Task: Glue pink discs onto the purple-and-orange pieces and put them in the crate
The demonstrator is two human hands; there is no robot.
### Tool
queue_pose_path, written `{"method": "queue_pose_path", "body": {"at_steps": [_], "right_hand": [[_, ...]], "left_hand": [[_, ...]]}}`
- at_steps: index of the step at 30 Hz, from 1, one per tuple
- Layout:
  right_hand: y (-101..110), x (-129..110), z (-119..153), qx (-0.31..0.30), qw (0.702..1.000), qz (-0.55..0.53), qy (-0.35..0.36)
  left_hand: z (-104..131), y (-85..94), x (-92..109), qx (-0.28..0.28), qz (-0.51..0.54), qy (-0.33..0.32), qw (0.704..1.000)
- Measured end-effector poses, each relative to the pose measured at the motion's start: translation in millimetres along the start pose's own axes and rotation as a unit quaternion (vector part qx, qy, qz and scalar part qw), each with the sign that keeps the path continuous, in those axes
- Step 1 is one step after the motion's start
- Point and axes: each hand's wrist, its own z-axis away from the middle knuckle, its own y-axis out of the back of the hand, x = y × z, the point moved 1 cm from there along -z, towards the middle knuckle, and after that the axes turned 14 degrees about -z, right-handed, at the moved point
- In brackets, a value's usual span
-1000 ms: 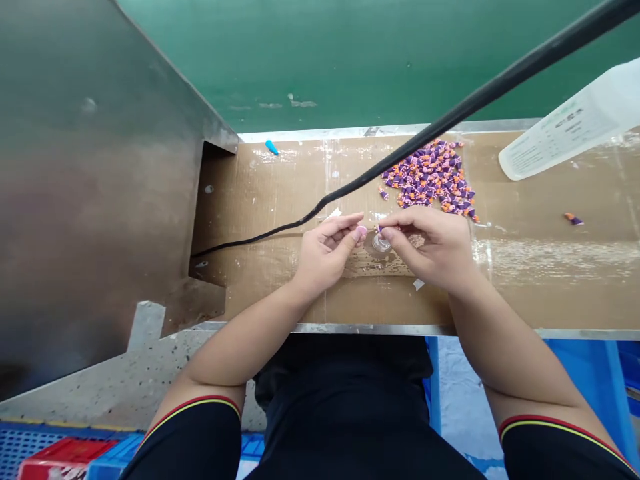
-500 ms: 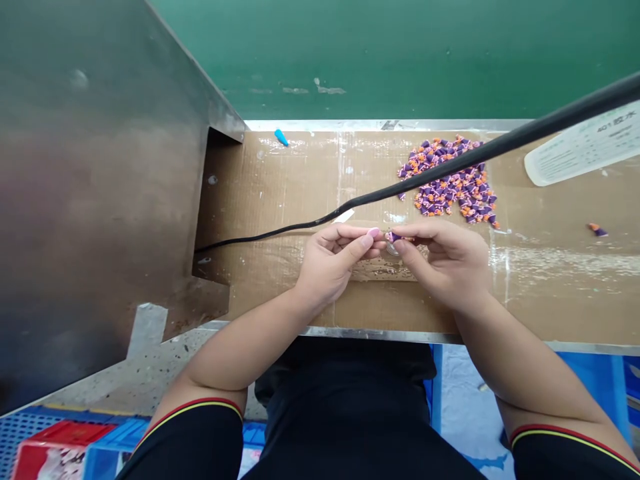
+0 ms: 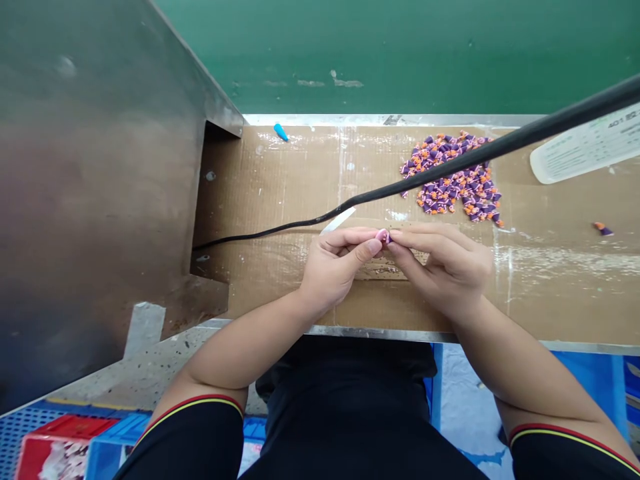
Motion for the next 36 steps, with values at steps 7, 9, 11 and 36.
{"method": "queue_pose_path", "body": {"at_steps": [7,9,11,36], "right_hand": [[-2,-6,0,0.017,0.998,0.013,0.060],[-3,-6,1,0.022,0.997,0.010,0.078],[-4,-5,1,0.033,0.995,0.006,0.092],[88,41,-7,-0.080,0.980,0.180,-0.015]], "left_hand": [[8,-2.7,3,0.072,-0.133,-0.179,0.972],[8,-2.2,0,0.083,-0.164,-0.217,0.959],[8,-1.3,-4,0.082,-0.182,-0.254,0.947],[-7,12.5,-11,0.023,-0.120,-0.098,0.988]]}}
